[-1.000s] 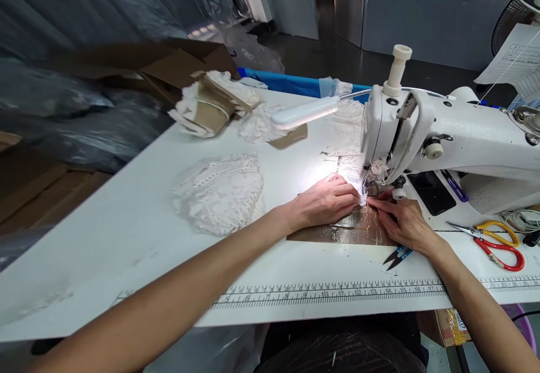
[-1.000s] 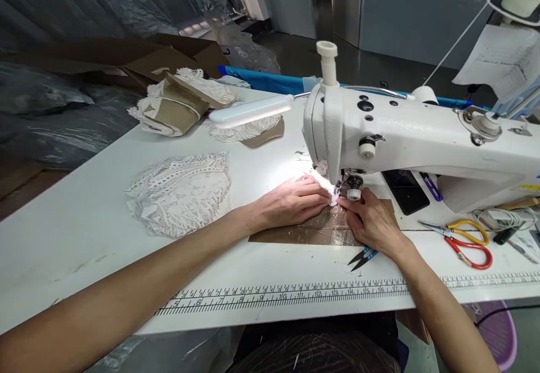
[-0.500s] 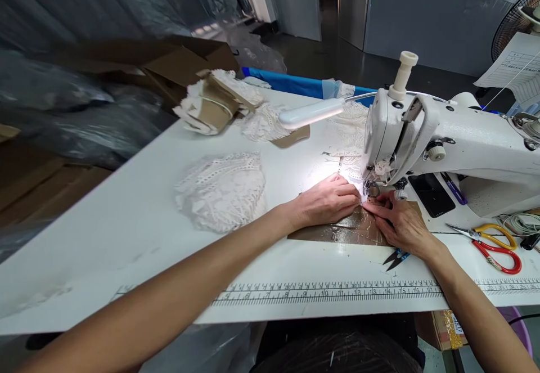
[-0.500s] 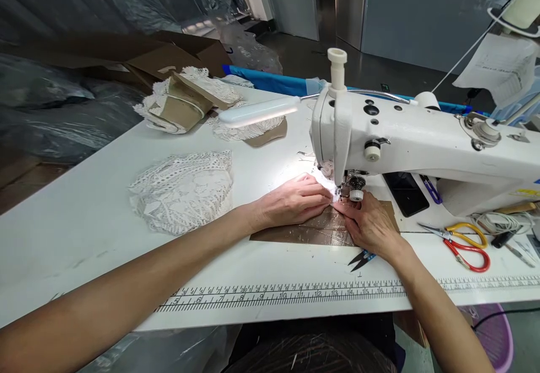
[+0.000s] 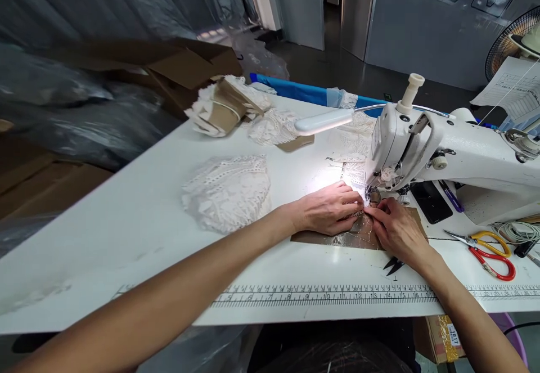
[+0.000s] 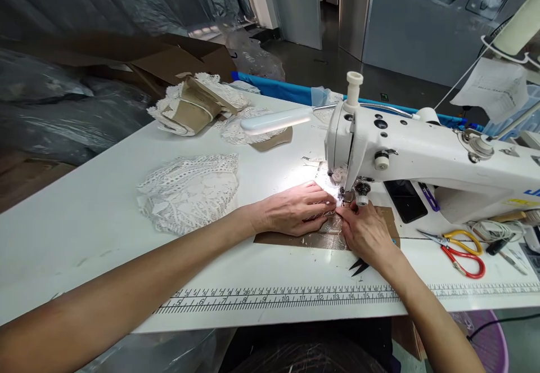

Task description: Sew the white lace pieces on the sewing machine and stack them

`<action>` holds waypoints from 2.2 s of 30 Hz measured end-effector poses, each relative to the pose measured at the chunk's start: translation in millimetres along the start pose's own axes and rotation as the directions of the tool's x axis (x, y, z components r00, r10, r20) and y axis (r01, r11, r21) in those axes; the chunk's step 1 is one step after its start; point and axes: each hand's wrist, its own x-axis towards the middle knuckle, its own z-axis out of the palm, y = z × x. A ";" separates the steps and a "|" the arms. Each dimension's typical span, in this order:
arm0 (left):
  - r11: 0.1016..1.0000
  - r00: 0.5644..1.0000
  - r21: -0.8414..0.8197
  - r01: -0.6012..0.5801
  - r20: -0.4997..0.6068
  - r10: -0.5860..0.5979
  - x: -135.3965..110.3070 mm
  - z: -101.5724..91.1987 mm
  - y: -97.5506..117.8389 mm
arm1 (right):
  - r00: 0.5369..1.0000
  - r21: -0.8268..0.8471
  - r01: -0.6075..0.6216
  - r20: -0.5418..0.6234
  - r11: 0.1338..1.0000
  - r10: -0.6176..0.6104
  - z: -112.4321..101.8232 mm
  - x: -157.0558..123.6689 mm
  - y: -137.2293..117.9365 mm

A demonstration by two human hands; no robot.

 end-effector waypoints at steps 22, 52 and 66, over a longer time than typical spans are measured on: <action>0.994 0.998 -0.085 0.063 0.013 -0.062 -3.3 -4.6 -1.6 | 0.995 -0.197 0.005 0.101 0.980 0.015 -3.9 -1.5 -11.7; 0.977 0.976 0.039 0.211 0.054 -0.213 -3.0 -5.8 -0.6 | 0.993 0.431 -0.122 0.055 0.894 0.108 -21.2 10.2 29.6; 0.976 0.976 0.053 0.210 0.045 -0.212 -3.5 -4.9 -6.4 | 0.971 0.456 -0.222 0.019 0.862 0.240 -11.9 13.4 34.5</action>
